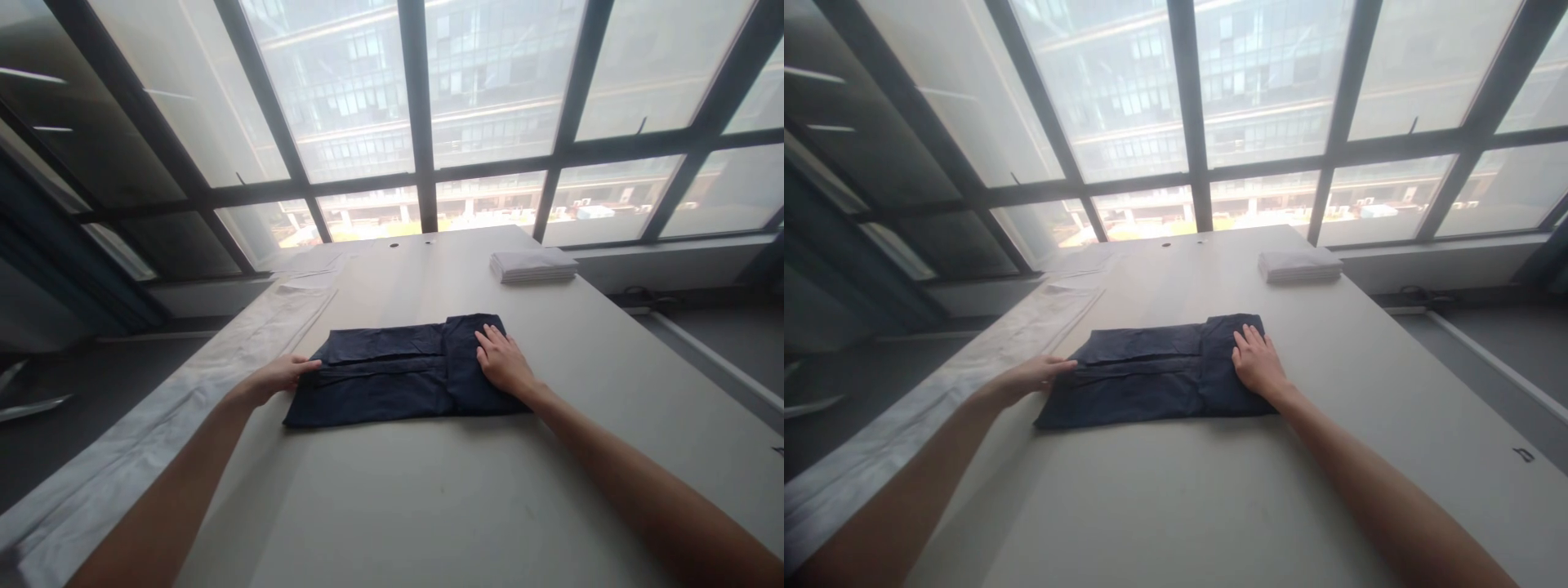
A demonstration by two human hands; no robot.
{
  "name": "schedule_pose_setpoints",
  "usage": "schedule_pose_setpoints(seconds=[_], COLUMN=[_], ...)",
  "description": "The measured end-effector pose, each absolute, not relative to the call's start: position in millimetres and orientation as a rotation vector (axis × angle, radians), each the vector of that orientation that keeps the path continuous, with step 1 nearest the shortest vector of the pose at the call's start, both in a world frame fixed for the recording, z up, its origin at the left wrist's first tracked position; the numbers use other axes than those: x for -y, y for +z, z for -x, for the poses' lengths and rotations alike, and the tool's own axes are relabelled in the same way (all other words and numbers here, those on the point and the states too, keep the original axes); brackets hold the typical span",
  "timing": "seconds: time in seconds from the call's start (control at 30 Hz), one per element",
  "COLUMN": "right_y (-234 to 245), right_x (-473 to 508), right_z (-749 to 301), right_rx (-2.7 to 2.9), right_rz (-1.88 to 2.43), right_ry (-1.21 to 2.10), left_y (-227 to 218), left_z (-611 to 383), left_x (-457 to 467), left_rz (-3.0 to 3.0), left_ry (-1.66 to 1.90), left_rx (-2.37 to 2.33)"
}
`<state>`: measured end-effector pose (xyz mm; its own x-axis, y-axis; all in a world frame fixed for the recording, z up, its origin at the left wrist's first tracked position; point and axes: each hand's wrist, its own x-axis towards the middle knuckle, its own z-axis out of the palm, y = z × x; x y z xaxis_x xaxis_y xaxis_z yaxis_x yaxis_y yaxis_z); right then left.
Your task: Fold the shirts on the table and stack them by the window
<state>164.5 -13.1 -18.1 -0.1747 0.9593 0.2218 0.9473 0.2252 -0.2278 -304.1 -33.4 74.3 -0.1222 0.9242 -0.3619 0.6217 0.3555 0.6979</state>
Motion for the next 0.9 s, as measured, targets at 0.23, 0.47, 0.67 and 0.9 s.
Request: schedule_pose_setpoints(seconds=[0.23,0.47,0.67,0.9], right_y=[-17,-15,-14,-12], right_x=[13,14,15,16], right_z=[-165,-164,-164,-164], right_rx=[2.182,2.178,2.166,2.166], right_rz=[1.767,1.764,1.773,1.766], right_ry=[0.064,0.097,0.116,0.121], left_y=[78,72,84,135], left_z=[291,278,270,231], left_x=[40,46,40,18], left_rz=[-1.405,-1.219,-1.572,-1.87], left_ry=[0.574,0.855,0.911,0.797], left_rx=[-1.903,-1.723,-1.747,-1.791])
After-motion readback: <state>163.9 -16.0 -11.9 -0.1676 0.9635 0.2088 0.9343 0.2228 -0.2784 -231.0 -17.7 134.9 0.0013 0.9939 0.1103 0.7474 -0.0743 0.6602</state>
